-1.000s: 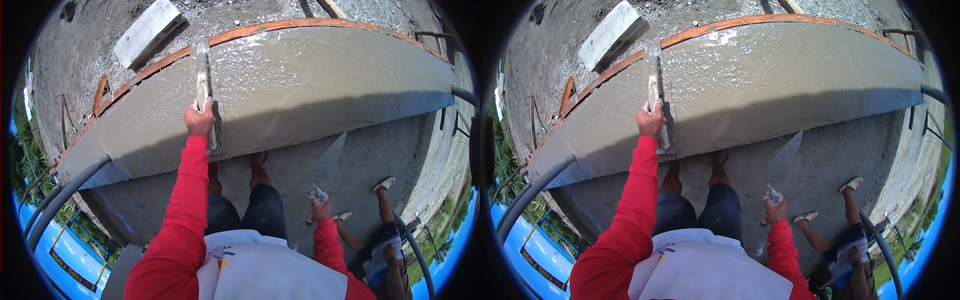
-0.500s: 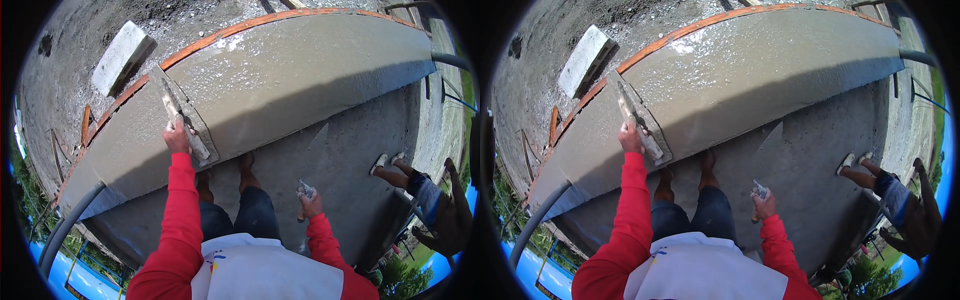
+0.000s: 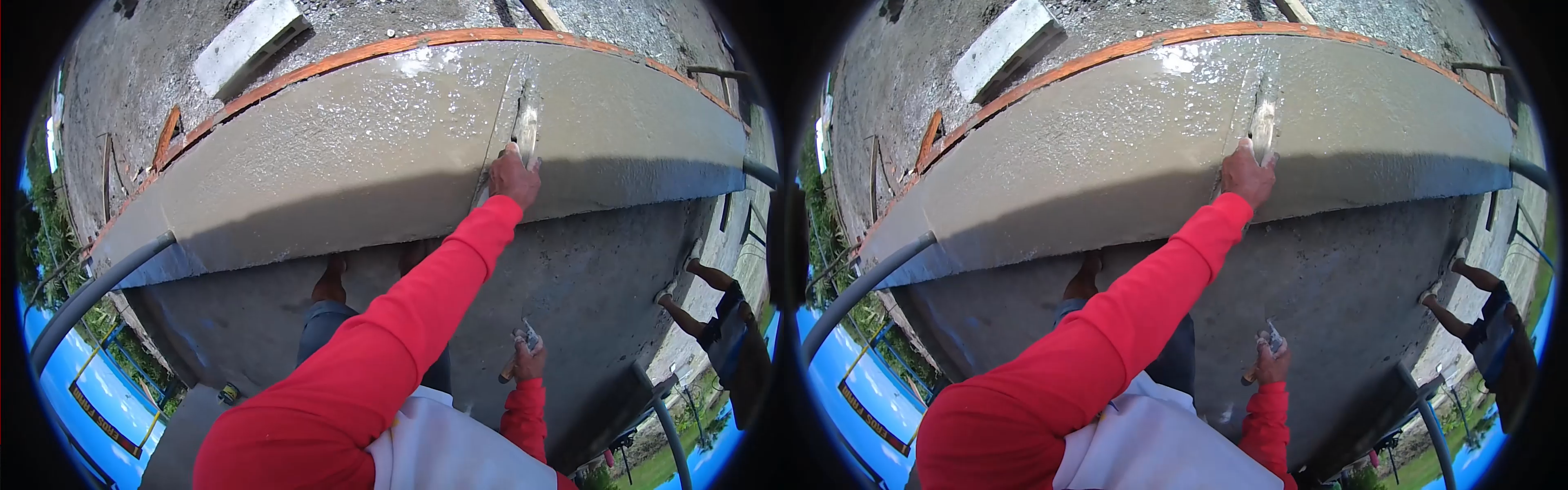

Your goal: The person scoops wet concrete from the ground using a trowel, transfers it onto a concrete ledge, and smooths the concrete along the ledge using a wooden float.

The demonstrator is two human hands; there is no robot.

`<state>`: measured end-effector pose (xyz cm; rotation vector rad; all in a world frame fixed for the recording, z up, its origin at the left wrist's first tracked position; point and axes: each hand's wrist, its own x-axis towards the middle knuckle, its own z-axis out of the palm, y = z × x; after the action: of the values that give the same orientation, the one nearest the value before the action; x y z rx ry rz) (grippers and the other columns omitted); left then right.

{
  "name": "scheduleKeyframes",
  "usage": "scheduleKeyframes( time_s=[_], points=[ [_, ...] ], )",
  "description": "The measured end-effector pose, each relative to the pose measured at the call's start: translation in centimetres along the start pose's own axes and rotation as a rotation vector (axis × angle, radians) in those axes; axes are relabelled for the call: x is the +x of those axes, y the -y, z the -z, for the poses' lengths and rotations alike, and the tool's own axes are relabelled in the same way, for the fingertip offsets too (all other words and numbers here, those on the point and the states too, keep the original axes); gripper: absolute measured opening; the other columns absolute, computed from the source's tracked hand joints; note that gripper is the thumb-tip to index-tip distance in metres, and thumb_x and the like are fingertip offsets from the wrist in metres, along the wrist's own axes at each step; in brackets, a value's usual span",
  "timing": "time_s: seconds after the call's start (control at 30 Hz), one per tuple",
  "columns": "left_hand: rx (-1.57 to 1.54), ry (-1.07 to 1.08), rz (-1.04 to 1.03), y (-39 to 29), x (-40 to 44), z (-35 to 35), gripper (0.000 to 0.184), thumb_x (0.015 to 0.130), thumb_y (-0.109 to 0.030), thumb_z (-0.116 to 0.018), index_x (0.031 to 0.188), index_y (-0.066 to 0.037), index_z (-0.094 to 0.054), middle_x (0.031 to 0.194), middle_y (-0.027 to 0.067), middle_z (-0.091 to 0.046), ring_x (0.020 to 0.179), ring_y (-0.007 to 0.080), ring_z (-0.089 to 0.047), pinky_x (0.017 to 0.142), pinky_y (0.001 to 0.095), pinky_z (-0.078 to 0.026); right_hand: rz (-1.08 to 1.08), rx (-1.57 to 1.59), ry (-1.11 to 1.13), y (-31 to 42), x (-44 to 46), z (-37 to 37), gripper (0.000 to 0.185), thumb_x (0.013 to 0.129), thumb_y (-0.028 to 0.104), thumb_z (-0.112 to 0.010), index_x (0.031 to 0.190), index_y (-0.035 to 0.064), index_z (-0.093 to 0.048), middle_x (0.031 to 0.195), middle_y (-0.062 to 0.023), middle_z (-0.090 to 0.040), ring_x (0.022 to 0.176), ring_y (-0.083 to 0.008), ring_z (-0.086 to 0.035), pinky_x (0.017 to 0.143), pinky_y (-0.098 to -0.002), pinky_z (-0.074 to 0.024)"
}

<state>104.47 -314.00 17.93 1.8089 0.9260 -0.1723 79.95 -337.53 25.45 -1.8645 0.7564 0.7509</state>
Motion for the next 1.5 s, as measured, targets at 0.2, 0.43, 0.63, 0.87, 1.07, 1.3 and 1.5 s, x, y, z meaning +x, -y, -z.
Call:
scheduleKeyframes(
  time_s=[0.2, 0.43, 0.63, 0.87, 1.07, 1.3, 1.5],
  points=[
    [-0.028, -0.184, 0.001, 4.7, 2.1, 5.7, 0.036, 0.074, -0.022, -0.068, 0.097, 0.004, -0.057, 0.080, 0.0247, -0.063, 0.077, 0.0381, -0.063, 0.071, 0.0419, -0.050, 0.026, -0.093, 0.023, -0.8, 1.1, 0.4, 0.024, 0.083, 0.012, -0.057, 0.101, -0.0023, -0.059, 0.092, -0.0047, -0.062, 0.079, -0.0114, -0.056, 0.073, -0.0240, -0.0431],
    [-0.010, -0.372, 0.061, 11.9, 1.1, 21.1, 0.038, 0.071, -0.025, -0.069, 0.096, 0.002, -0.060, 0.082, 0.0228, -0.064, 0.078, 0.0363, -0.063, 0.071, 0.0405, -0.050, 0.081, -0.111, 0.129, 0.7, 1.5, -2.5, 0.026, 0.082, 0.012, -0.056, 0.101, -0.0044, -0.058, 0.093, -0.0066, -0.062, 0.084, -0.0146, -0.058, 0.077, -0.0270, -0.0435],
    [0.192, -0.411, 0.022, 20.6, 0.0, 34.9, 0.044, 0.073, -0.035, -0.066, 0.092, 0.005, -0.062, 0.079, 0.0247, -0.063, 0.079, 0.0375, -0.063, 0.072, 0.0405, -0.049, 0.102, -0.207, 0.193, 2.3, 0.7, -5.6, 0.031, 0.081, 0.015, -0.056, 0.103, -0.0072, -0.055, 0.095, -0.0106, -0.061, 0.088, -0.0184, -0.059, 0.082, -0.0296, -0.0441],
    [0.160, -0.390, 0.011, 29.6, -1.2, 47.5, 0.045, 0.073, -0.032, -0.068, 0.098, 0.003, -0.061, 0.082, 0.0252, -0.063, 0.079, 0.0380, -0.063, 0.072, 0.0410, -0.050, 0.163, -0.338, 0.227, 3.8, -3.8, -12.5, 0.035, 0.080, 0.016, -0.054, 0.105, -0.0089, -0.053, 0.097, -0.0129, -0.061, 0.092, -0.0238, -0.061, 0.083, -0.0325, -0.0462],
    [0.032, -0.501, 0.092, 37.9, -1.1, 57.6, 0.045, 0.073, -0.034, -0.067, 0.097, 0.004, -0.062, 0.083, 0.0240, -0.064, 0.079, 0.0363, -0.063, 0.071, 0.0399, -0.050, 0.198, -0.417, 0.258, 3.8, -8.9, -19.6, 0.035, 0.079, 0.015, -0.055, 0.104, -0.0090, -0.053, 0.096, -0.0133, -0.062, 0.091, -0.0238, -0.062, 0.082, -0.0326, -0.0470],
    [0.074, -0.651, 0.128, 44.5, 0.0, 65.0, 0.032, 0.079, -0.025, -0.064, 0.093, 0.004, -0.061, 0.058, 0.0104, -0.061, 0.048, 0.0175, -0.060, 0.046, 0.0317, -0.048, 0.178, -0.482, 0.272, 4.8, -14.6, -27.3, 0.035, 0.078, 0.018, -0.057, 0.103, -0.0067, -0.056, 0.095, -0.0122, -0.063, 0.091, -0.0215, -0.062, 0.082, -0.0305, -0.0452],
    [-0.195, -0.700, 0.225, 44.2, 0.1, 67.5, 0.031, 0.081, -0.023, -0.061, 0.089, 0.006, -0.059, 0.055, 0.0090, -0.057, 0.044, 0.0160, -0.055, 0.041, 0.0315, -0.044, 0.222, -0.516, 0.313, 5.4, -15.5, -29.6, 0.031, 0.079, 0.018, -0.059, 0.101, -0.0035, -0.059, 0.092, -0.0082, -0.063, 0.083, -0.0168, -0.059, 0.078, -0.0288, -0.0451]
  ],
)
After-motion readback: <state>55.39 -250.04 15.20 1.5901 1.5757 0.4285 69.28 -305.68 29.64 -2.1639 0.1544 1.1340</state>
